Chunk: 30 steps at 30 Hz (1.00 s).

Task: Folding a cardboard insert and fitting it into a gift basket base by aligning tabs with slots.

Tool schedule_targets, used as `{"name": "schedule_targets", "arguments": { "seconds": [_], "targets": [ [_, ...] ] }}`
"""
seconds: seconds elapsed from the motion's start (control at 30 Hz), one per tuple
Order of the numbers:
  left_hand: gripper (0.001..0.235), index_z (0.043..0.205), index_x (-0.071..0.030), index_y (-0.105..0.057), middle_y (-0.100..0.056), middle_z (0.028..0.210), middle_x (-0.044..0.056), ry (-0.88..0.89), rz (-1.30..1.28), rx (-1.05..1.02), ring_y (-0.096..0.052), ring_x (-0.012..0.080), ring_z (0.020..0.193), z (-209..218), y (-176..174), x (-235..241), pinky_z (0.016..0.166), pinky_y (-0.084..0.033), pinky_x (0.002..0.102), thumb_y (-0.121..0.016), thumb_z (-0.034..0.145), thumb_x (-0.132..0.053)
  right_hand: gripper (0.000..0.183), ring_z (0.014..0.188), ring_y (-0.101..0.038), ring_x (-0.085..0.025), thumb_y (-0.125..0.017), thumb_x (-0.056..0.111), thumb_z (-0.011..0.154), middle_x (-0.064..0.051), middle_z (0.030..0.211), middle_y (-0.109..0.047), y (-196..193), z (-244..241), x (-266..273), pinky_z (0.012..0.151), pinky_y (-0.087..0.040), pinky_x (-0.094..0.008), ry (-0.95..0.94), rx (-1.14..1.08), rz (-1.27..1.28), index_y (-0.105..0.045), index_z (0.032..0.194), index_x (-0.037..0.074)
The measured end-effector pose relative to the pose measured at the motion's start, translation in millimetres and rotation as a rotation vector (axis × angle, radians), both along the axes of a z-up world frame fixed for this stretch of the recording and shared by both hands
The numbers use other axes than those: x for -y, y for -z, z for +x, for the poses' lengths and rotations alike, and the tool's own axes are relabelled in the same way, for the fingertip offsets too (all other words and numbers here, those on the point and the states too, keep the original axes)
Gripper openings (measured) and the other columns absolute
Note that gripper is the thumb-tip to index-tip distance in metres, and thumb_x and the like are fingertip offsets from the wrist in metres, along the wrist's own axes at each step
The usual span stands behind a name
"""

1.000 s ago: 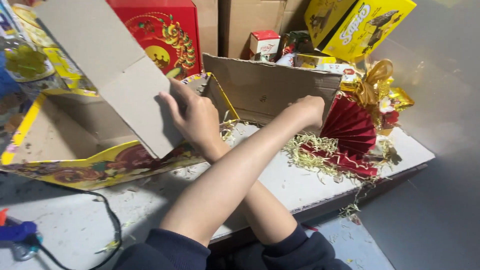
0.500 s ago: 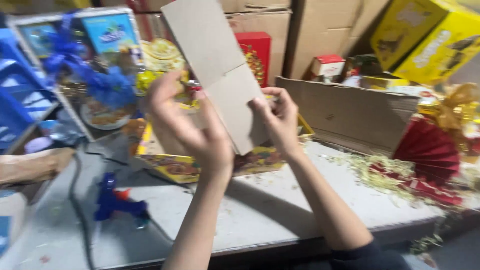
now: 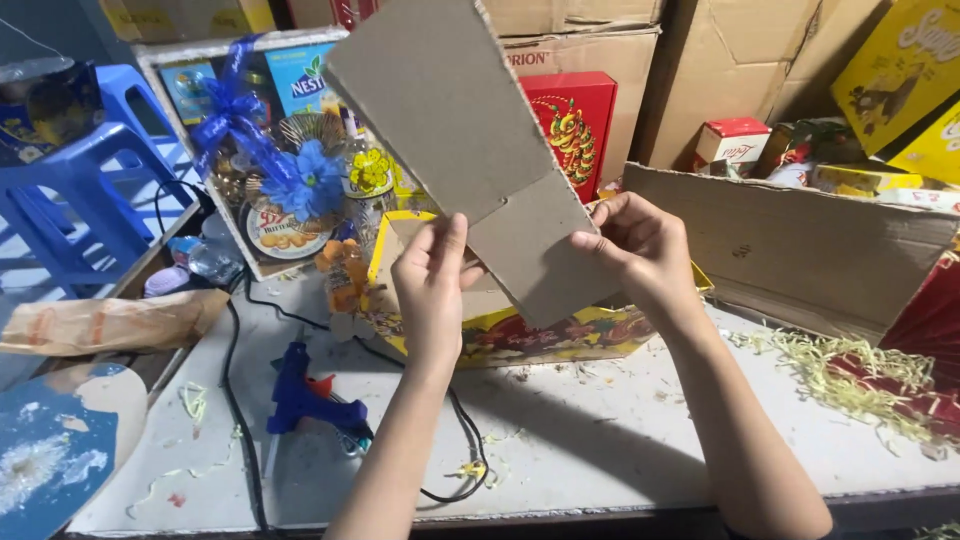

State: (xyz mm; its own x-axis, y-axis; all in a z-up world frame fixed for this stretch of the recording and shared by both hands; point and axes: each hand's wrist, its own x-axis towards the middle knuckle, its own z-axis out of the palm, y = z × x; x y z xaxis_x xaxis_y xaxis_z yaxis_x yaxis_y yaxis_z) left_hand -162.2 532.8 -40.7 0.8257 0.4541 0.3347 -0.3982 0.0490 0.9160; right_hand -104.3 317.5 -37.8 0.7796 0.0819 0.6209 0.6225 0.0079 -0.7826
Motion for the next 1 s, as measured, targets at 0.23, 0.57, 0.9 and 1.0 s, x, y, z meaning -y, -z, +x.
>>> {"name": "schedule_targets", "arguments": {
  "seconds": [0.23, 0.57, 0.9, 1.0],
  "targets": [
    [0.033, 0.105, -0.008, -0.063, -0.069, 0.094, 0.004, -0.094, 0.037, 0.167, -0.063, 0.0092, 0.085, -11.7, -20.4, 0.5, 0.069, -0.068, 0.031, -0.076, 0.099, -0.038, 0.025, 0.075, -0.067, -0.011, -0.091, 0.009, 0.087, -0.008, 0.081, -0.073, -6.3, -17.2, 3.2, 0.07, -0.057, -0.022, 0.012, -0.026, 0.02, -0.07, 0.099, 0.004],
    [0.027, 0.109, -0.007, -0.065, -0.075, 0.104, 0.011, -0.126, 0.096, 0.299, -0.072, 0.0148, 0.093, 1.2, -15.3, 0.8, 0.073, -0.069, 0.032, -0.08, 0.097, -0.026, 0.023, 0.075, -0.059, -0.007, -0.091, 0.012, 0.094, -0.003, 0.077, -0.064, -3.6, -16.4, -0.6, 0.069, -0.051, -0.019, 0.122, 0.081, 0.042, -0.07, 0.1, 0.005],
    [0.024, 0.097, -0.013, -0.066, -0.053, 0.107, 0.002, -0.065, 0.414, 0.484, -0.063, 0.0208, 0.111, -2.6, -41.8, -26.4, 0.097, -0.064, 0.045, -0.08, 0.098, -0.033, 0.015, 0.068, -0.067, -0.005, -0.083, 0.014, 0.095, 0.0, 0.074, -0.07, -20.2, -36.5, -5.0, 0.071, -0.049, -0.016, -0.013, -0.185, 0.186, -0.071, 0.098, 0.007],
    [0.026, 0.104, -0.014, -0.066, -0.06, 0.109, 0.006, -0.092, 0.268, 0.463, -0.06, 0.0203, 0.113, -9.0, -38.6, -33.2, 0.096, -0.062, 0.042, -0.076, 0.101, -0.038, 0.007, 0.075, -0.059, -0.003, -0.08, 0.009, 0.097, 0.004, 0.079, -0.067, -12.0, -6.8, 13.4, 0.076, -0.045, -0.016, 0.133, -0.106, 0.215, -0.074, 0.098, 0.011]
  ]
}}
